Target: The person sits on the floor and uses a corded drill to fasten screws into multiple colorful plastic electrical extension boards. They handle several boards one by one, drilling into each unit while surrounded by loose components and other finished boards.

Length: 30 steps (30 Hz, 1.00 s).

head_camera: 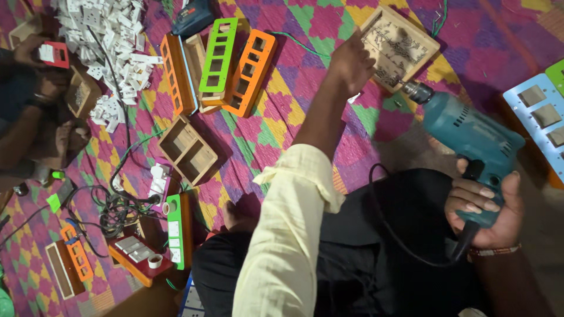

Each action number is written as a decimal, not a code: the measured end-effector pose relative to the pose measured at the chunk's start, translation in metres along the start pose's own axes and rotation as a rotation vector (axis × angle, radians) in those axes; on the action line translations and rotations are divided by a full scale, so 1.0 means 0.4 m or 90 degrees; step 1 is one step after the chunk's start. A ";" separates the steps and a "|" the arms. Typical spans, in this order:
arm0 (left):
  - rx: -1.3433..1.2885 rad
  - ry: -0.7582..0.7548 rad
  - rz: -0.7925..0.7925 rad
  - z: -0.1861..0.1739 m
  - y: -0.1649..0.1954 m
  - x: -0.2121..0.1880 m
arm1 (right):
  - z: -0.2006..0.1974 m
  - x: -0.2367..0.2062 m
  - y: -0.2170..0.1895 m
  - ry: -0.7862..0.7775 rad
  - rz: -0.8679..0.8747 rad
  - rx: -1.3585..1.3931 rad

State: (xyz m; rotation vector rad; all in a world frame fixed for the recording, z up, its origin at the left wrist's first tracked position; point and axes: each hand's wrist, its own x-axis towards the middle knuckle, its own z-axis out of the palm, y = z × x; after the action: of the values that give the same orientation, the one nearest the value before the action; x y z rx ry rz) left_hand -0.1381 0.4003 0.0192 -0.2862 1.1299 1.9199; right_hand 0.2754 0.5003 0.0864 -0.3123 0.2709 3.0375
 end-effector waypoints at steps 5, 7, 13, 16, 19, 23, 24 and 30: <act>-0.058 0.001 0.024 -0.011 -0.022 0.006 | -0.002 -0.006 -0.005 0.002 -0.009 -0.020; -0.031 -0.054 0.069 -0.091 -0.046 -0.012 | -0.001 -0.010 -0.008 0.014 -0.004 -0.031; 0.884 0.305 0.460 -0.344 -0.119 -0.342 | -0.004 -0.016 -0.011 0.034 -0.005 -0.041; 1.099 0.295 0.364 -0.367 -0.204 -0.624 | -0.003 -0.010 -0.015 0.045 -0.007 -0.040; 1.150 0.287 0.222 -0.351 -0.238 -0.795 | -0.003 -0.002 -0.024 0.099 -0.017 -0.074; 1.077 0.378 0.055 -0.361 -0.245 -0.784 | -0.020 0.006 -0.041 0.088 -0.022 -0.102; 1.034 0.372 0.093 -0.379 -0.248 -0.771 | -0.027 0.006 -0.045 0.086 -0.026 -0.105; 0.696 0.342 0.283 -0.517 -0.267 -0.704 | -0.061 0.012 -0.068 0.072 -0.011 -0.068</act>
State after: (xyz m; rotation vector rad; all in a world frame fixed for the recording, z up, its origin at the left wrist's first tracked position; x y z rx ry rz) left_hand 0.0685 0.0994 -0.0006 0.0878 2.5723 1.2912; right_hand 0.2781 0.5229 0.0572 -0.4933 0.1125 3.0268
